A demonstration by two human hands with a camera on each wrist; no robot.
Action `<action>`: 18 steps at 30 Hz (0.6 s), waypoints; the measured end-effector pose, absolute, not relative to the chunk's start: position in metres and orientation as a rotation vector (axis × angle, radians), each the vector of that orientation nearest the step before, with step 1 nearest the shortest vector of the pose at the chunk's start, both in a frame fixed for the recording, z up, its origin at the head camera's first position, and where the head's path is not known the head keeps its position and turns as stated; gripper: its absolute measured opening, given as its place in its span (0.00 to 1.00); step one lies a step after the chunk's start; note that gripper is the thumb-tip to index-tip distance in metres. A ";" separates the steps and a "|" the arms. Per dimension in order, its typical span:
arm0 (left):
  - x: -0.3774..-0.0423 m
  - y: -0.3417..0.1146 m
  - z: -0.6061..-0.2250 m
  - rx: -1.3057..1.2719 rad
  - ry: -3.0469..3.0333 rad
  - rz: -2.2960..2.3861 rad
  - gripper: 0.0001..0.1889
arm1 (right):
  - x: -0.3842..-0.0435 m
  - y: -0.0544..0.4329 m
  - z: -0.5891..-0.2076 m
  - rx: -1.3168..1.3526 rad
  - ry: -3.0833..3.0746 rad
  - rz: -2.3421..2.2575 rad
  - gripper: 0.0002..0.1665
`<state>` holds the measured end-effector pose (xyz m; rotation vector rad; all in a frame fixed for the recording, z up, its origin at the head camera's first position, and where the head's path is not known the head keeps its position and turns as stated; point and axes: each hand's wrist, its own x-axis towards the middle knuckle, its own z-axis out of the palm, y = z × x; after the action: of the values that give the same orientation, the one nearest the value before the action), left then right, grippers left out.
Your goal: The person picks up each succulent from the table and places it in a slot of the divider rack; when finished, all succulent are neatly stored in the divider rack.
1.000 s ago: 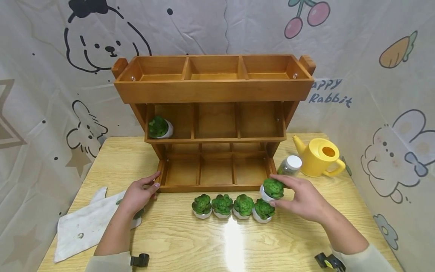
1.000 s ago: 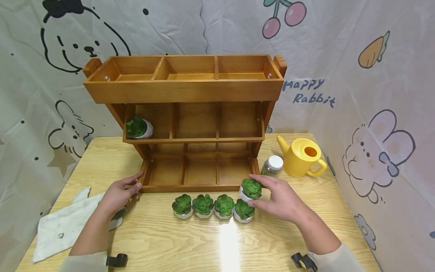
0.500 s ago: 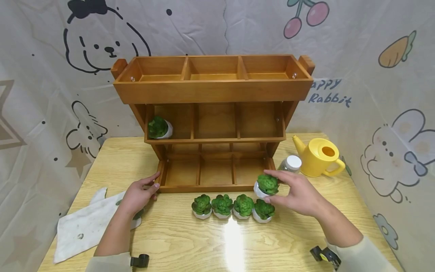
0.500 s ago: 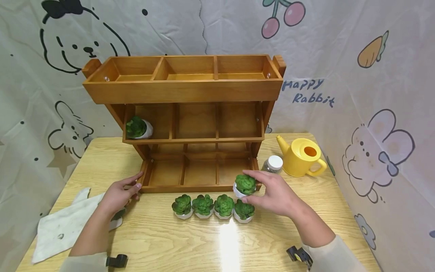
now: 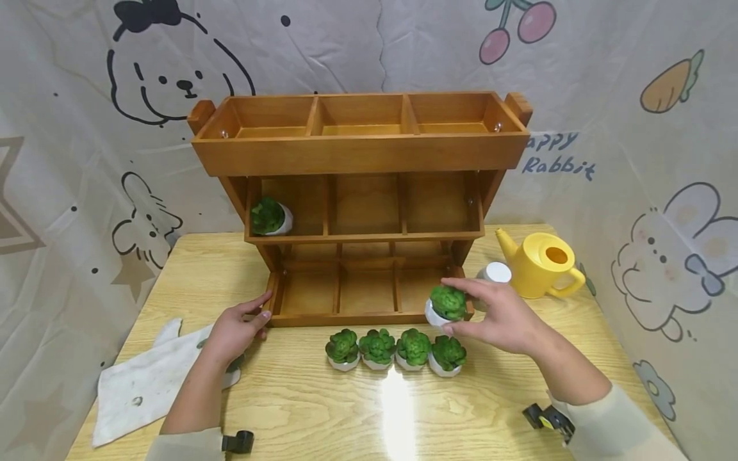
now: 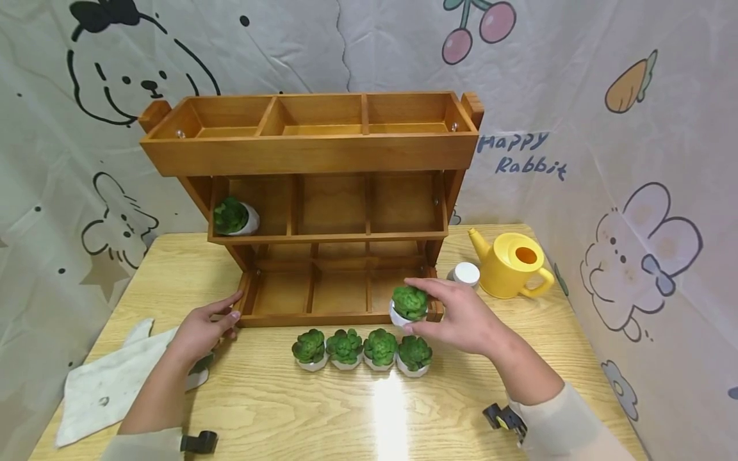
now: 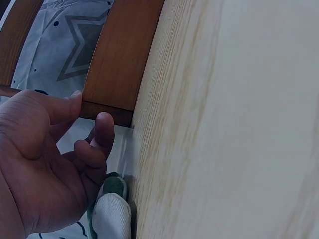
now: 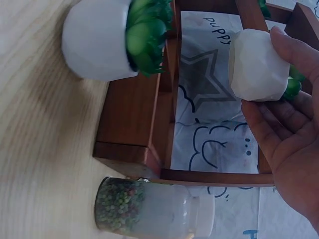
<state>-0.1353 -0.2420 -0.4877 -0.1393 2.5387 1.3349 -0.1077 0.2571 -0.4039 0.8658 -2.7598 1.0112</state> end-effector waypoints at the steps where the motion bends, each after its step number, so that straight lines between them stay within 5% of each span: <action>1: -0.135 -0.242 -0.488 -0.137 2.538 1.338 0.28 | -0.108 0.256 -0.402 0.863 -2.765 1.001 0.45; 18: -0.137 -0.245 -0.491 -0.117 2.521 1.379 0.28 | -0.126 0.233 -0.385 0.983 -2.683 0.983 0.46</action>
<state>-0.1365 -0.2448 -0.4907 -0.1169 2.5214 1.3794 -0.1263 0.2329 -0.3854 0.9826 -2.6828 0.9835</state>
